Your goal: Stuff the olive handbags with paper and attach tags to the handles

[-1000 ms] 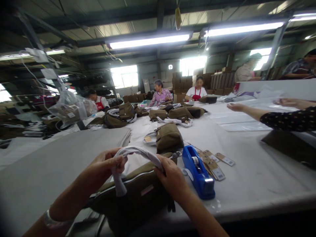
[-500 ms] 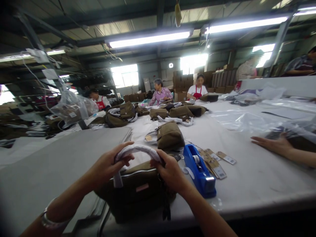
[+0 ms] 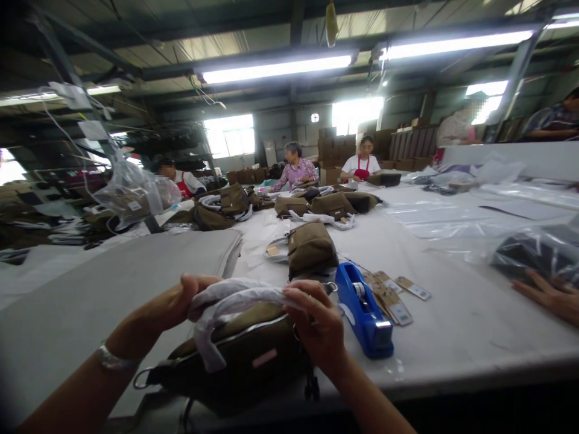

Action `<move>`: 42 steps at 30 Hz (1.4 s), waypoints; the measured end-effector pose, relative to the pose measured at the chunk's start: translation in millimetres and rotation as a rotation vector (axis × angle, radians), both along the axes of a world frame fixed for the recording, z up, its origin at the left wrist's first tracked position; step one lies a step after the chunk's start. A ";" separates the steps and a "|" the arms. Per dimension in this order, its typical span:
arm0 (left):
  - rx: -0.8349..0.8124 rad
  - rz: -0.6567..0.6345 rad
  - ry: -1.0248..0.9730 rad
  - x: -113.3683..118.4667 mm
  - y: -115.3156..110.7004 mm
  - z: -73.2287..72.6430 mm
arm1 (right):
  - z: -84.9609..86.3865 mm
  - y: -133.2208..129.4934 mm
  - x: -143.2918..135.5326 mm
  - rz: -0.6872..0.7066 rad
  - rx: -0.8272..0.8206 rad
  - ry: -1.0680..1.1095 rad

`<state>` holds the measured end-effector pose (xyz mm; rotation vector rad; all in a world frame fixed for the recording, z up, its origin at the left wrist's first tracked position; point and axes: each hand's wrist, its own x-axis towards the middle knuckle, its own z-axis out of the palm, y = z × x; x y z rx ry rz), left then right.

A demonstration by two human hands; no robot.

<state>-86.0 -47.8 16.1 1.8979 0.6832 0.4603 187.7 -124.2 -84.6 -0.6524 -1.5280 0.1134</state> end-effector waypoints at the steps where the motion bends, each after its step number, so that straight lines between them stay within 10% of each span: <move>1: -0.015 0.002 -0.028 1.7 4.1 0.6 | 2.1 -2.9 0.3 -0.014 0.039 -0.007; 6: 0.071 0.360 -0.008 18.2 16.6 8.8 | 11.7 -20.0 2.5 0.081 0.106 -0.167; 13: 0.650 0.464 0.170 37.0 -3.4 27.4 | 5.8 -29.7 6.0 0.137 0.065 -0.225; 20: -0.216 -0.028 0.188 31.1 -10.2 39.7 | -6.9 -29.8 6.1 0.100 0.091 -0.219; 24: -0.370 -0.040 0.071 30.0 -9.1 40.8 | -6.7 -30.3 6.1 0.069 0.105 -0.237; 26: -0.196 0.007 0.148 33.9 -10.4 42.6 | -5.4 -29.6 6.4 0.064 0.115 -0.235; 31: 0.897 0.342 0.374 34.5 -9.9 32.4 | -4.7 -29.2 7.0 0.068 0.138 -0.236; 34: 1.173 0.498 0.401 27.7 -0.5 18.5 | -8.5 -29.8 5.7 0.069 0.131 -0.277; 37: 1.093 0.574 0.335 26.5 11.0 14.6 | -12.6 -27.3 4.4 0.068 0.135 -0.329; 42: 0.503 0.500 0.225 33.1 9.4 35.9 | -12.6 -18.7 4.9 -0.003 0.153 -0.303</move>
